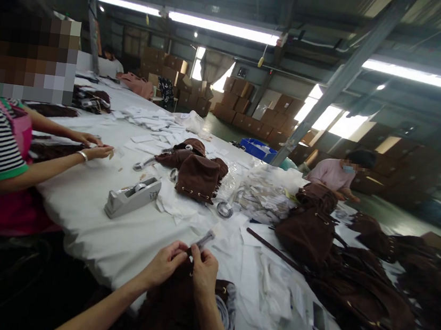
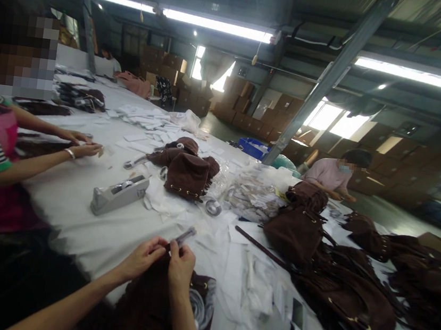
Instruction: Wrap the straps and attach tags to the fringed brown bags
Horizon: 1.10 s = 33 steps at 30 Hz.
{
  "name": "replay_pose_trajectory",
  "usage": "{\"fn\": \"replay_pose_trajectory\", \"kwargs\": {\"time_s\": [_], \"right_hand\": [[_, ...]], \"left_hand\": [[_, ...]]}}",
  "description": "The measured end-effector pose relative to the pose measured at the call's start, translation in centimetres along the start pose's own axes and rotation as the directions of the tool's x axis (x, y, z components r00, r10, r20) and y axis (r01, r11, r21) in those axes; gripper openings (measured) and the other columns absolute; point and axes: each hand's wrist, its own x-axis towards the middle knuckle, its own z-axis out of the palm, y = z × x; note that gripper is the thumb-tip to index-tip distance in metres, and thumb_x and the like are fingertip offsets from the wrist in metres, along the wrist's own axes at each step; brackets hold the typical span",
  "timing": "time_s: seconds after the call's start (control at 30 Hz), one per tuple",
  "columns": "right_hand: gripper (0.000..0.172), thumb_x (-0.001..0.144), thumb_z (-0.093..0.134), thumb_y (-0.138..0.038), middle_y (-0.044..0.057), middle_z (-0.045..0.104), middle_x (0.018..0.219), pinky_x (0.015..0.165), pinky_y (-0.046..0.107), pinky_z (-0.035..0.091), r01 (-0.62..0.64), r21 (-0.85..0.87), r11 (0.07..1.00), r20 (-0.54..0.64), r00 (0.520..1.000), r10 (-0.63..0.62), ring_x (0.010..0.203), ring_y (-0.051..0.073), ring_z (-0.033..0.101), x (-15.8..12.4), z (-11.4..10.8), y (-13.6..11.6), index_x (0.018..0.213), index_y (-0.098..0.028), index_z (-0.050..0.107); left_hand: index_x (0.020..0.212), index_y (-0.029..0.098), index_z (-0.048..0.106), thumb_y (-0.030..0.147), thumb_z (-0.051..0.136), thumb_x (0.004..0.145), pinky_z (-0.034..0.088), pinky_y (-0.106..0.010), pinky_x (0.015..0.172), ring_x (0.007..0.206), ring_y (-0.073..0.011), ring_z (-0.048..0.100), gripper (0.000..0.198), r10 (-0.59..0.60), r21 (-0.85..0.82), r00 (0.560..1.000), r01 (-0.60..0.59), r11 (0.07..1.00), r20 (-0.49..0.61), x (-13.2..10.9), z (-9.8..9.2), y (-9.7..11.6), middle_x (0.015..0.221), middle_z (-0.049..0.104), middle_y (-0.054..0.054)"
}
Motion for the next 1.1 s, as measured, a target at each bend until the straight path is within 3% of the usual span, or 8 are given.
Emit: {"fn": "replay_pose_trajectory", "kwargs": {"time_s": [0.1, 0.2, 0.37, 0.53, 0.63, 0.8, 0.93, 1.1], "right_hand": [[0.042, 0.073, 0.063, -0.055, -0.001, 0.058, 0.057, 0.054, 0.023, 0.038, 0.018, 0.009, 1.000, -0.030, 0.999, -0.017, 0.056, 0.013, 0.050, 0.5, -0.7, -1.0, 0.066, -0.013, 0.062], [0.038, 0.074, 0.061, -0.052, 0.001, 0.062, 0.062, 0.056, 0.024, 0.041, 0.049, -0.019, 0.999, 0.098, 0.994, -0.047, 0.060, 0.016, 0.054, -0.6, 0.4, -1.3, 0.071, -0.014, 0.064], [0.027, 0.077, 0.058, -0.043, 0.003, 0.065, 0.066, 0.062, 0.026, 0.041, 0.118, -0.210, 0.971, 0.070, 0.992, -0.105, 0.064, 0.017, 0.056, -3.0, 1.8, -0.7, 0.072, -0.017, 0.064], [0.033, 0.077, 0.059, -0.046, 0.000, 0.059, 0.058, 0.054, 0.025, 0.037, 0.123, -0.143, 0.982, 0.046, 0.992, -0.118, 0.057, 0.015, 0.051, -1.3, 0.6, -0.8, 0.065, -0.016, 0.062], [0.033, 0.077, 0.059, -0.047, -0.001, 0.057, 0.057, 0.053, 0.024, 0.035, 0.147, -0.122, 0.982, 0.061, 0.988, -0.140, 0.056, 0.014, 0.048, -0.9, 0.8, -0.8, 0.064, -0.016, 0.060], [0.026, 0.084, 0.055, -0.041, -0.001, 0.056, 0.065, 0.059, 0.025, 0.038, 0.226, -0.206, 0.952, 0.101, 0.973, -0.209, 0.062, 0.015, 0.050, -2.0, 1.8, -0.8, 0.072, -0.018, 0.059], [0.017, 0.084, 0.053, -0.031, 0.002, 0.056, 0.075, 0.067, 0.029, 0.039, 0.365, -0.394, 0.843, 0.091, 0.929, -0.360, 0.071, 0.017, 0.051, -1.5, 1.8, -0.7, 0.073, -0.019, 0.055], [0.020, 0.088, 0.049, -0.034, 0.003, 0.055, 0.076, 0.070, 0.031, 0.041, 0.384, -0.456, 0.803, 0.098, 0.918, -0.383, 0.074, 0.019, 0.051, 0.0, 1.1, -0.7, 0.075, -0.020, 0.055]], "left_hand": [[0.098, 0.019, 0.064, 0.042, 0.050, 0.084, 0.042, -0.033, 0.084, 0.090, -0.0213, 0.055, 0.030, 0.042, 0.243, 0.999, -0.036, 0.969, -0.018, -1.7, -1.0, -1.0, 0.091, 0.065, -0.005], [0.090, 0.019, 0.064, 0.041, 0.043, 0.087, 0.043, -0.033, 0.079, 0.082, -0.0208, 0.054, 0.030, 0.043, 0.308, 0.996, -0.016, 0.951, -0.081, -2.2, -1.1, -1.6, 0.084, 0.063, -0.004], [0.080, 0.017, 0.057, 0.036, 0.039, 0.089, 0.042, -0.027, 0.066, 0.069, -0.0162, 0.052, 0.027, 0.057, 0.157, 0.997, -0.050, 0.986, -0.041, -1.1, -0.3, -1.2, 0.072, 0.059, -0.001], [0.110, 0.018, 0.053, 0.038, 0.053, 0.083, 0.038, -0.022, 0.057, 0.060, -0.0103, 0.047, 0.034, -0.008, 0.015, 1.000, 0.008, 1.000, 0.009, -1.4, -0.4, -2.3, 0.083, 0.059, 0.000], [0.104, 0.018, 0.054, 0.040, 0.052, 0.084, 0.034, -0.020, 0.053, 0.054, -0.0085, 0.041, 0.029, 0.011, -0.041, 0.999, -0.009, 0.999, 0.044, -1.2, 0.0, -3.3, 0.069, 0.052, 0.005], [0.086, 0.017, 0.054, 0.049, 0.052, 0.083, 0.035, -0.021, 0.052, 0.054, -0.0096, 0.043, 0.032, -0.012, -0.192, 0.991, -0.013, 0.981, -0.133, 0.4, 1.3, -3.7, 0.062, 0.047, 0.005], [0.081, 0.016, 0.055, 0.044, 0.060, 0.078, 0.043, -0.024, 0.065, 0.069, -0.0135, 0.051, 0.029, -0.004, -0.313, 0.970, -0.074, 0.947, -0.242, 1.2, 1.9, -2.6, 0.073, 0.055, 0.001], [0.119, 0.018, 0.048, 0.037, 0.063, 0.078, 0.044, -0.028, 0.073, 0.074, -0.0154, 0.057, 0.048, -0.079, -0.585, 0.992, 0.008, 0.811, -0.096, 1.6, 1.9, -0.7, 0.079, 0.062, -0.001]]}}
